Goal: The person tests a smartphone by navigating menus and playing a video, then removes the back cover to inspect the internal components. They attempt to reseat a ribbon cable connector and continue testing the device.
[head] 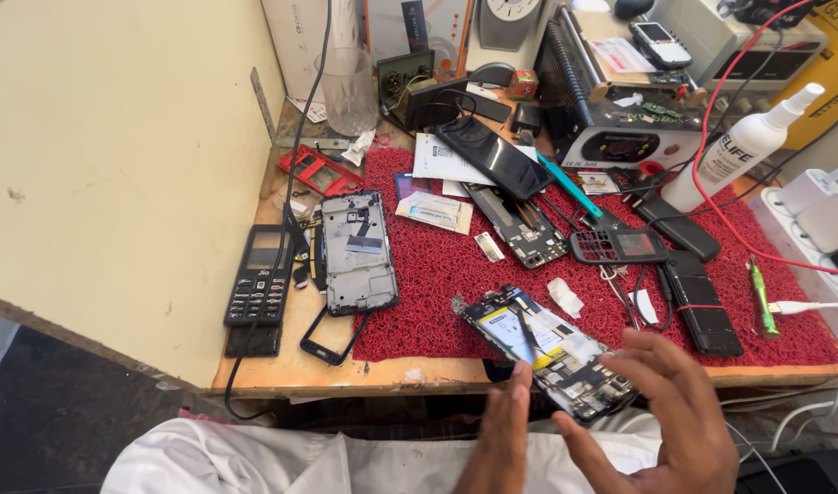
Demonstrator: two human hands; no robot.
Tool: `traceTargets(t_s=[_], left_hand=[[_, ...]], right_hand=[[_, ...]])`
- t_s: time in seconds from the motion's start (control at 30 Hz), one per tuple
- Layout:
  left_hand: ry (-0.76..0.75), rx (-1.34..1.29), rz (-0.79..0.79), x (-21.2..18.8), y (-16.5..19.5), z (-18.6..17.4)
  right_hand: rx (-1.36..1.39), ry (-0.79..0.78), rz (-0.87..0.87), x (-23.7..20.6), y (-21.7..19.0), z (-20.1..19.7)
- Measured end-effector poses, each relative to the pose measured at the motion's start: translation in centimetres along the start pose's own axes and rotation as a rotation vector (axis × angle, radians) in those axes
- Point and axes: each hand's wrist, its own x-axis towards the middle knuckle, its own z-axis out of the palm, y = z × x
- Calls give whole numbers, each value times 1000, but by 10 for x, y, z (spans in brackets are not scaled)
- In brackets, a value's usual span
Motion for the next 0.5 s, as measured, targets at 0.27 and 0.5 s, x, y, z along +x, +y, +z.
traceTargets(t_s=[0.27,0.5], left_hand=[[-57,-23,67,95,4,-86],[-185,-118,117,116,-2,-81]], right_hand=[[418,53,73,2,11,4],[670,68,96,-8,30,7]])
